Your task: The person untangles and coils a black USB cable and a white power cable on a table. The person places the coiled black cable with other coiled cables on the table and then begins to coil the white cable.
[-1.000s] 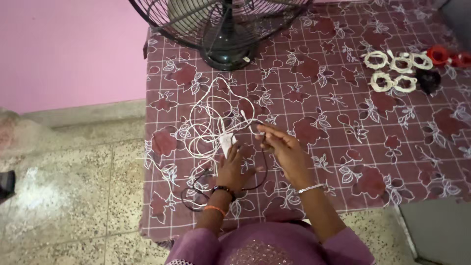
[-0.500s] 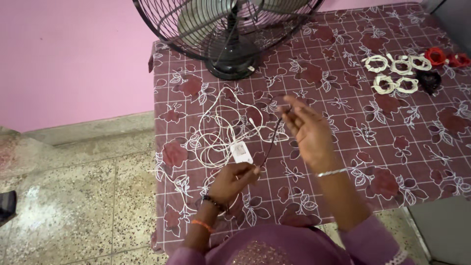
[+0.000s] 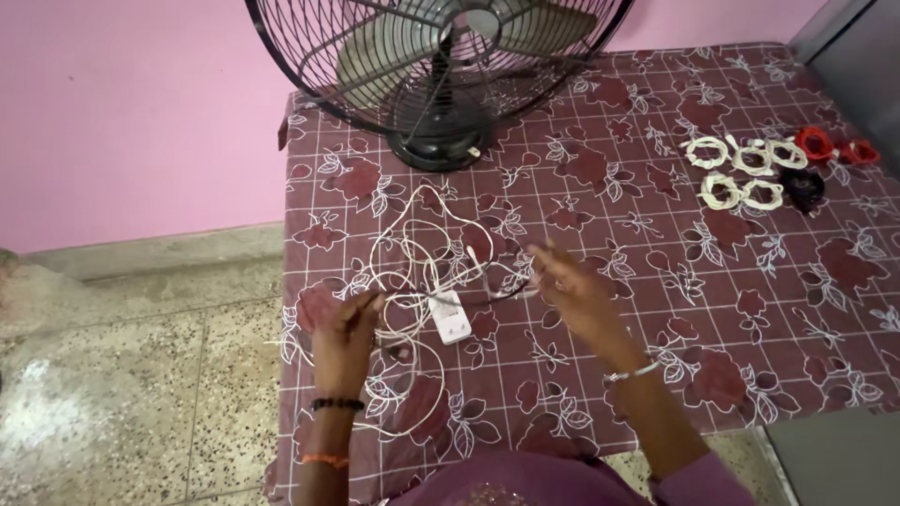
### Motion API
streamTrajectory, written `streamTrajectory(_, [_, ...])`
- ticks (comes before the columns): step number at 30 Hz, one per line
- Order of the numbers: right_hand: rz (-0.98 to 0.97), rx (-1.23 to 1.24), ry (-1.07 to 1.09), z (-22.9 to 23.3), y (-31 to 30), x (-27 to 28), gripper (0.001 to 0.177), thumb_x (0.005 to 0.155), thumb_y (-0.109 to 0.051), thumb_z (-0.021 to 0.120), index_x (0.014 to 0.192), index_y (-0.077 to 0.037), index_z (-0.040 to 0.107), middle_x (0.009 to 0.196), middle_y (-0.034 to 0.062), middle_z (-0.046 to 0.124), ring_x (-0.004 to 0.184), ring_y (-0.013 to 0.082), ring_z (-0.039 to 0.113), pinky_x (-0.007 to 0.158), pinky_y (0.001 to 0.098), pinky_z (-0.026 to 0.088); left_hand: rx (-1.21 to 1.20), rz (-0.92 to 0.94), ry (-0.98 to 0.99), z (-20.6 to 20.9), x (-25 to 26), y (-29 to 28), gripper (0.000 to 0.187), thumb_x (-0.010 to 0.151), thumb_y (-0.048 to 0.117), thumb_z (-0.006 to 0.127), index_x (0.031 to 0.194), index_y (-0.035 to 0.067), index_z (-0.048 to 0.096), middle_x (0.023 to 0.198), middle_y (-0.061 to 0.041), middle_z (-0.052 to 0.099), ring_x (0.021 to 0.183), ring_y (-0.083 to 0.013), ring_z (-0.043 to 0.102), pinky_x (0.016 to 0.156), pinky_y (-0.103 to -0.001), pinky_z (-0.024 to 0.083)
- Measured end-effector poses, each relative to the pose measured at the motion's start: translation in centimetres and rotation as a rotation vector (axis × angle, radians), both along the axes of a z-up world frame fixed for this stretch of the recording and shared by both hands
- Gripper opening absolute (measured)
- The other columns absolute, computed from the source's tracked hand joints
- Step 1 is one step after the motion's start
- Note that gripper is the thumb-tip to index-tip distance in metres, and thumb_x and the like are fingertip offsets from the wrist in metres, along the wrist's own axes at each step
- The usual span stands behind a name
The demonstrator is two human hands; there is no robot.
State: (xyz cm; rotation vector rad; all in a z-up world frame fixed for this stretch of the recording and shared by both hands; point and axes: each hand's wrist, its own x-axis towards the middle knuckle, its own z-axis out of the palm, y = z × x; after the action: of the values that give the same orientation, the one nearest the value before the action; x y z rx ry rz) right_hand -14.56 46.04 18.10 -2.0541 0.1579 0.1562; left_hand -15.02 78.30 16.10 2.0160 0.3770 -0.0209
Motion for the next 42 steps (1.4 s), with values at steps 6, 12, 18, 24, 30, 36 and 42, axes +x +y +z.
streamTrajectory(6, [0.129,-0.1,-0.127,1.6,3.4,-1.8,0.073,0.087,-0.042,0.059,0.156,-0.029,0.039,0.173,0.0043,0.016,0.151,0.0277,0.018,0.098,0.0409,0.052,0.149,-0.351,-0.549,5.7,0.6,-4.5,0.02,0.094,0.023,0.068,0.109,0.018,0.08,0.104,-0.003,0.077,0.077,-0.0141,0.073,0.061,-0.03,0.06])
streamTrajectory(12, [-0.069,-0.069,0.159,4.0,6.1,-2.7,0.035,0.103,-0.039,0.054,0.132,-0.025,0.069,0.111,0.0044,0.083,0.084,0.0264,0.075,0.076,0.0385,0.057,0.169,-0.522,-0.612,7.8,0.9,-7.8,0.017,0.095,0.024,0.069,0.105,0.014,0.077,0.097,-0.007,0.077,0.081,-0.0238,0.072,0.067,-0.036,0.056])
streamTrajectory(18, [0.034,0.519,-0.169,3.3,3.7,-2.1,0.036,0.099,-0.026,0.054,0.125,-0.006,0.068,0.078,0.0029,0.073,0.067,0.0107,0.069,0.065,0.0316,0.062,0.192,-0.501,-0.452,7.6,0.9,-6.4,0.021,0.09,0.027,0.074,0.102,0.011,0.077,0.095,-0.007,0.075,0.085,-0.0254,0.071,0.071,-0.038,0.056])
streamTrajectory(24, [-0.043,0.31,-0.137,1.7,3.2,-2.2,0.034,0.097,-0.022,0.065,0.125,-0.004,0.071,0.074,-0.001,0.064,0.066,0.0059,0.059,0.06,0.0229,0.052,-0.171,-0.347,-0.159,6.5,0.8,-4.7,0.022,0.089,0.023,0.07,0.108,0.012,0.076,0.098,-0.006,0.074,0.082,-0.0201,0.074,0.056,-0.038,0.06])
streamTrajectory(30, [-0.116,0.576,-0.198,2.3,2.2,-1.8,0.027,0.097,-0.022,0.066,0.114,-0.003,0.075,0.064,-0.0011,0.058,0.058,0.0071,0.058,0.061,0.024,0.06,0.062,-0.379,-0.351,6.1,1.0,-4.0,0.021,0.089,0.021,0.072,0.107,0.011,0.078,0.099,-0.005,0.077,0.083,-0.0161,0.075,0.064,-0.032,0.061])
streamTrajectory(36, [-0.178,0.632,-0.203,3.4,1.8,-1.9,0.029,0.098,-0.025,0.065,0.111,-0.001,0.075,0.063,-0.0023,0.051,0.052,0.0044,0.044,0.048,0.0207,0.047,0.196,-0.417,-0.355,6.7,1.0,-4.2,0.018,0.092,0.02,0.069,0.105,0.01,0.076,0.1,-0.005,0.074,0.077,-0.022,0.072,0.066,-0.034,0.059])
streamTrajectory(42, [-0.289,0.669,-0.308,3.8,1.9,-2.1,0.026,0.1,-0.022,0.063,0.11,-0.002,0.073,0.066,-0.0026,0.053,0.049,0.0035,0.038,0.041,0.0198,0.032,0.336,-0.389,-0.676,6.4,1.8,-3.7,0.014,0.088,0.013,0.071,0.099,0.008,0.076,0.1,-0.01,0.073,0.092,-0.0314,0.068,0.078,-0.043,0.053])
